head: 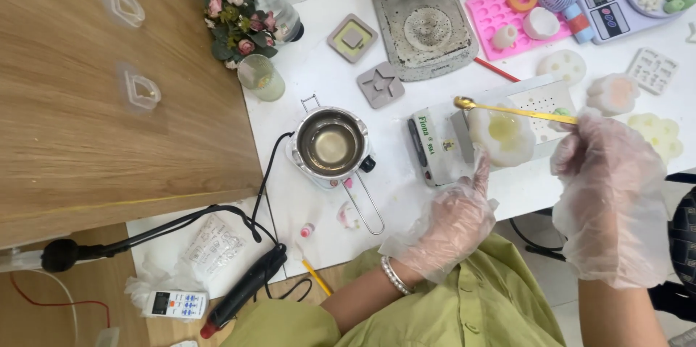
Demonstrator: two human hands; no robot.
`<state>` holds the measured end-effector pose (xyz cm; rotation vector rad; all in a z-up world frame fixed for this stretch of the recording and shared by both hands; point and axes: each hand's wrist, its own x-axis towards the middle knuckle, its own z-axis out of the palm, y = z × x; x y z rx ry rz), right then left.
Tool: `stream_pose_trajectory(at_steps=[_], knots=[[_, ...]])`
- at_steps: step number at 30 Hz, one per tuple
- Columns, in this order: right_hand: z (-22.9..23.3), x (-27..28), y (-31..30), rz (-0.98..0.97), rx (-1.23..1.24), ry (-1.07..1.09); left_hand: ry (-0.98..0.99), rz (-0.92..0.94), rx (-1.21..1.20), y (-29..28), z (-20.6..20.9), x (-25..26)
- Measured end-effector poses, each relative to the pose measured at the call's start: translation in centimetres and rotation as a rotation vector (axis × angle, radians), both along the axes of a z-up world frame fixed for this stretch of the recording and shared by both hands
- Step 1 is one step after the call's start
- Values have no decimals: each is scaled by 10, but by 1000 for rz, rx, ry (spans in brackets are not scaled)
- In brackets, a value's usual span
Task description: The recorder is melting wax and using a spoon to stir it before pouring into a silicone mold.
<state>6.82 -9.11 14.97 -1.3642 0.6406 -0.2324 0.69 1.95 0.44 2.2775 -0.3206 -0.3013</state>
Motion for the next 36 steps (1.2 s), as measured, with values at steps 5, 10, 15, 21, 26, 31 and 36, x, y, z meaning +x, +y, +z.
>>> stream_pose_trajectory(at_steps=[5, 10, 15, 21, 26, 31, 36], knots=[[-19, -26, -42, 37, -96, -175, 1, 60, -26, -1, 15, -1], [-36, -49, -62, 84, -279, -242, 20, 99, -52, -3, 29, 3], [-70, -57, -70, 75, -281, -261, 76, 12, 51, -8, 29, -3], [-96, -62, -79, 178, -645, -353, 68, 30, 98, -17, 27, -3], [-75, -70, -70, 263, -911, -408, 76, 72, 36, -20, 38, -13], [-67, -70, -78, 272, -975, -343, 133, 127, -8, -29, 45, -6], [-99, -57, -109, 266, -690, -440, 62, 331, -88, -46, 36, -5]])
